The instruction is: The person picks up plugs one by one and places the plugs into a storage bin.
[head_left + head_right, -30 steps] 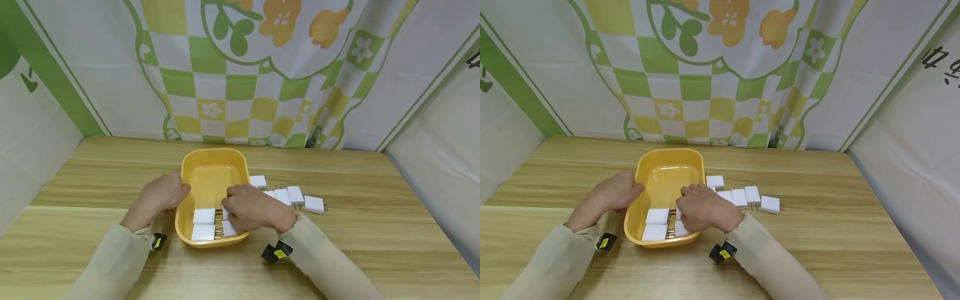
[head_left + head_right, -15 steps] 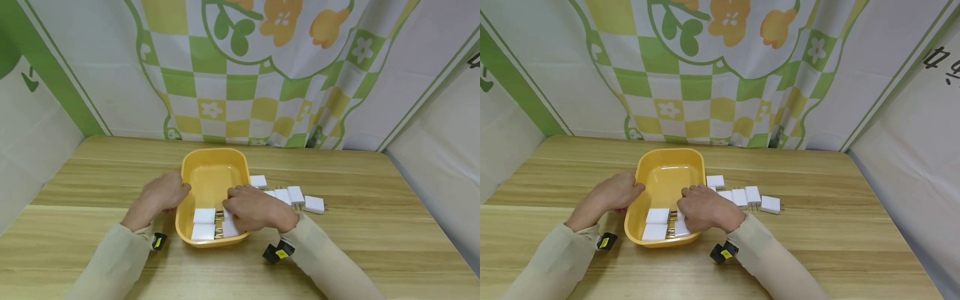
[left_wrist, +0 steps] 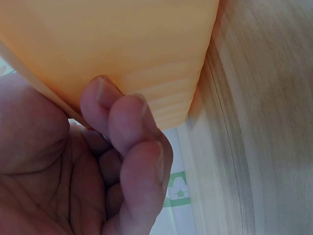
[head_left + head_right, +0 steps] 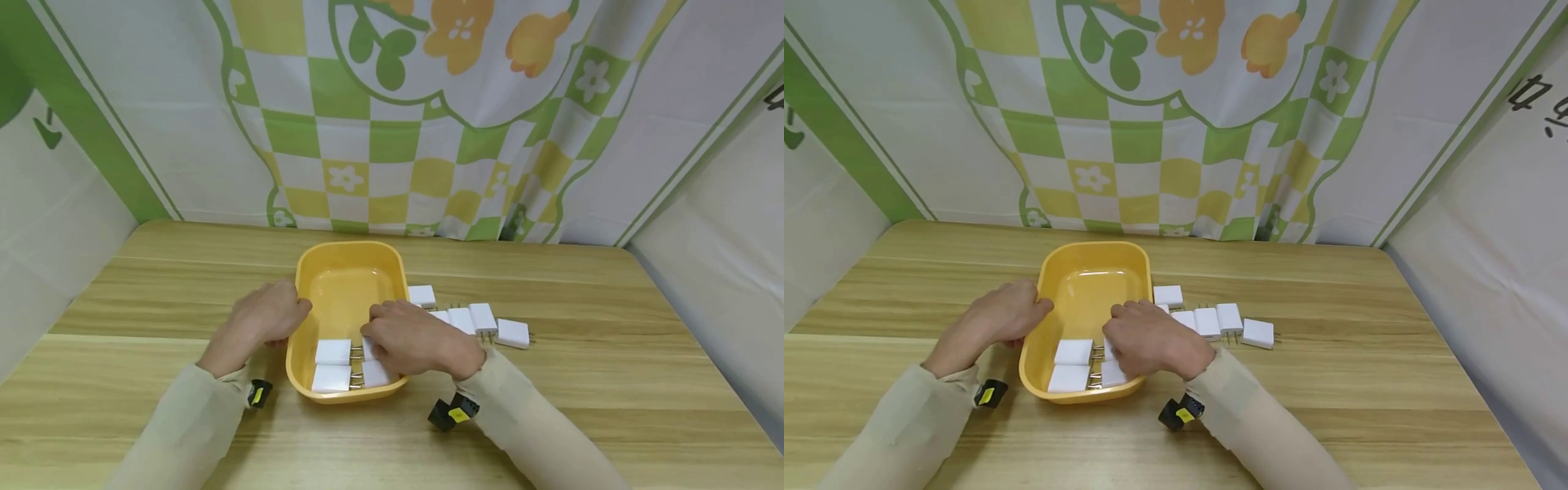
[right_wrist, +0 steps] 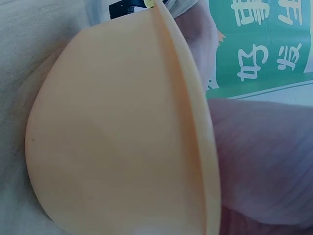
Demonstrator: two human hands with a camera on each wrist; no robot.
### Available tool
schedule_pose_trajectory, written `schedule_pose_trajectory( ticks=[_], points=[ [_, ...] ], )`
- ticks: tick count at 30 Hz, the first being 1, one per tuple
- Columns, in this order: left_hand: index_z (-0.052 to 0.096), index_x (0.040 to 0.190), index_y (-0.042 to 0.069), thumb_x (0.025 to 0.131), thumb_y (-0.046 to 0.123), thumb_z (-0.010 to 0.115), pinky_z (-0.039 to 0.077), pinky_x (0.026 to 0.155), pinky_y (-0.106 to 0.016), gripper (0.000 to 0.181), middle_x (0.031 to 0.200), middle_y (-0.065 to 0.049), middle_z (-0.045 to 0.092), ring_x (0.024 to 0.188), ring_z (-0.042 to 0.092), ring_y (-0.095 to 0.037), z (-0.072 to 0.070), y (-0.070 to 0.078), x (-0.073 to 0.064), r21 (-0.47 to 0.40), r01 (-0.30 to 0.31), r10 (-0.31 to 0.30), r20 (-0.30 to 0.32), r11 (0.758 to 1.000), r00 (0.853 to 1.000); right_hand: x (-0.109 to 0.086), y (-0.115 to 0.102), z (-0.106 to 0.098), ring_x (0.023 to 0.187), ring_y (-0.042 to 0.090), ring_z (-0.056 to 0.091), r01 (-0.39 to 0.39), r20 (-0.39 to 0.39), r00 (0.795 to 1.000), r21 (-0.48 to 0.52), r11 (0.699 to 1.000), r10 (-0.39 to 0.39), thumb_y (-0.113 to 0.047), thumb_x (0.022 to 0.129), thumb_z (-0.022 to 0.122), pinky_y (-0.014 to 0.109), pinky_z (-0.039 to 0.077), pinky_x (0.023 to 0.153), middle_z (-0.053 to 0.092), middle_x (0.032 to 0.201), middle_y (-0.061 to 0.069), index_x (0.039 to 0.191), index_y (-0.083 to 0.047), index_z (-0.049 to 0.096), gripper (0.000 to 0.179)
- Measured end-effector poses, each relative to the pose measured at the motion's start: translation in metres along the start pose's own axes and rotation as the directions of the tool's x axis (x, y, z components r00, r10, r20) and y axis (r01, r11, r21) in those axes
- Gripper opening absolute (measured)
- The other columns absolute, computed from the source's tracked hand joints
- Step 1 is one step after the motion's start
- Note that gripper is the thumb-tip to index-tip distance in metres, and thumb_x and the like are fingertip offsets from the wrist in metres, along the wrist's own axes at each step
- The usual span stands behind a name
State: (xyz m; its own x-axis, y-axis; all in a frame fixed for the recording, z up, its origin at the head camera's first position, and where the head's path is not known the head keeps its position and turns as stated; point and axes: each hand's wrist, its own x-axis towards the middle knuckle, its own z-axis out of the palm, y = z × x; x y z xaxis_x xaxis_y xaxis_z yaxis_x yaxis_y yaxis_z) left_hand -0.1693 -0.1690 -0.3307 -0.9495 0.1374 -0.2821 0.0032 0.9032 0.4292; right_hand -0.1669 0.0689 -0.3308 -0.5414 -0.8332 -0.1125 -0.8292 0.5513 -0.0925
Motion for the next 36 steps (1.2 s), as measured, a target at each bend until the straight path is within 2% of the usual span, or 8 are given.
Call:
schedule_pose_trajectory(
  ticks=[10, 19, 26, 32, 36],
  points=[
    [0.058, 0.069, 0.006, 0.1, 0.019, 0.041, 0.04, 0.043, -0.028, 0.037, 0.054, -0.007, 0.06, 0.045, 0.055, -0.018, 0.0008, 0.001, 0.0005, -0.002, 0.01, -0.01, 0.007, 1.0, 1.0, 0.0028, -0.0013, 0.0028, 0.073, 0.015, 0.049, -0.021, -0.047, 0.999, 0.031, 0.999, 0.022, -0.015, 0.094, 0.07, 0.029, 0.042, 0.072, 0.05, 0.075, -0.005, 0.078, -0.017, 0.061, 0.019],
    [0.058, 0.07, 0.007, 0.1, 0.02, 0.041, 0.039, 0.043, -0.027, 0.037, 0.054, -0.007, 0.06, 0.045, 0.054, -0.017, 0.0007, 0.0011, 0.0012, 0.004, 0.023, -0.023, 0.003, 1.0, 1.0, 0.0066, -0.0051, 0.0057, 0.073, 0.012, 0.051, -0.099, -0.054, 0.993, 0.08, 0.992, 0.103, -0.025, 0.093, 0.075, 0.026, 0.042, 0.064, 0.052, 0.077, -0.006, 0.078, -0.019, 0.062, 0.021],
    [0.058, 0.07, 0.006, 0.1, 0.02, 0.041, 0.039, 0.042, -0.027, 0.037, 0.054, -0.007, 0.06, 0.045, 0.055, -0.017, 0.0004, 0.0015, 0.0, 0.0, 0.024, -0.024, 0.001, 1.0, 1.0, 0.0052, -0.0039, 0.0042, 0.072, 0.013, 0.049, -0.073, -0.037, 0.996, 0.084, 0.994, 0.077, -0.031, 0.095, 0.072, 0.026, 0.04, 0.066, 0.051, 0.075, -0.006, 0.076, -0.019, 0.061, 0.025],
    [0.057, 0.069, 0.007, 0.1, 0.02, 0.041, 0.04, 0.042, -0.027, 0.037, 0.055, -0.007, 0.061, 0.045, 0.056, -0.018, 0.0, 0.002, -0.0007, 0.0, 0.011, -0.011, 0.001, 1.0, 1.0, 0.005, -0.0045, 0.0023, 0.078, 0.013, 0.052, -0.072, 0.009, 0.997, 0.07, 0.995, 0.071, -0.045, 0.091, 0.074, 0.029, 0.043, 0.071, 0.054, 0.081, -0.006, 0.079, -0.019, 0.063, 0.031],
    [0.057, 0.069, 0.007, 0.1, 0.02, 0.041, 0.041, 0.043, -0.028, 0.037, 0.056, -0.007, 0.061, 0.046, 0.056, -0.018, -0.0002, 0.0017, -0.0007, -0.003, 0.013, -0.013, 0.009, 1.0, 1.0, 0.005, -0.0053, 0.0018, 0.079, 0.013, 0.053, -0.078, 0.009, 0.997, 0.068, 0.995, 0.078, -0.045, 0.09, 0.075, 0.029, 0.044, 0.072, 0.054, 0.081, -0.006, 0.081, -0.017, 0.064, 0.031]
  ],
)
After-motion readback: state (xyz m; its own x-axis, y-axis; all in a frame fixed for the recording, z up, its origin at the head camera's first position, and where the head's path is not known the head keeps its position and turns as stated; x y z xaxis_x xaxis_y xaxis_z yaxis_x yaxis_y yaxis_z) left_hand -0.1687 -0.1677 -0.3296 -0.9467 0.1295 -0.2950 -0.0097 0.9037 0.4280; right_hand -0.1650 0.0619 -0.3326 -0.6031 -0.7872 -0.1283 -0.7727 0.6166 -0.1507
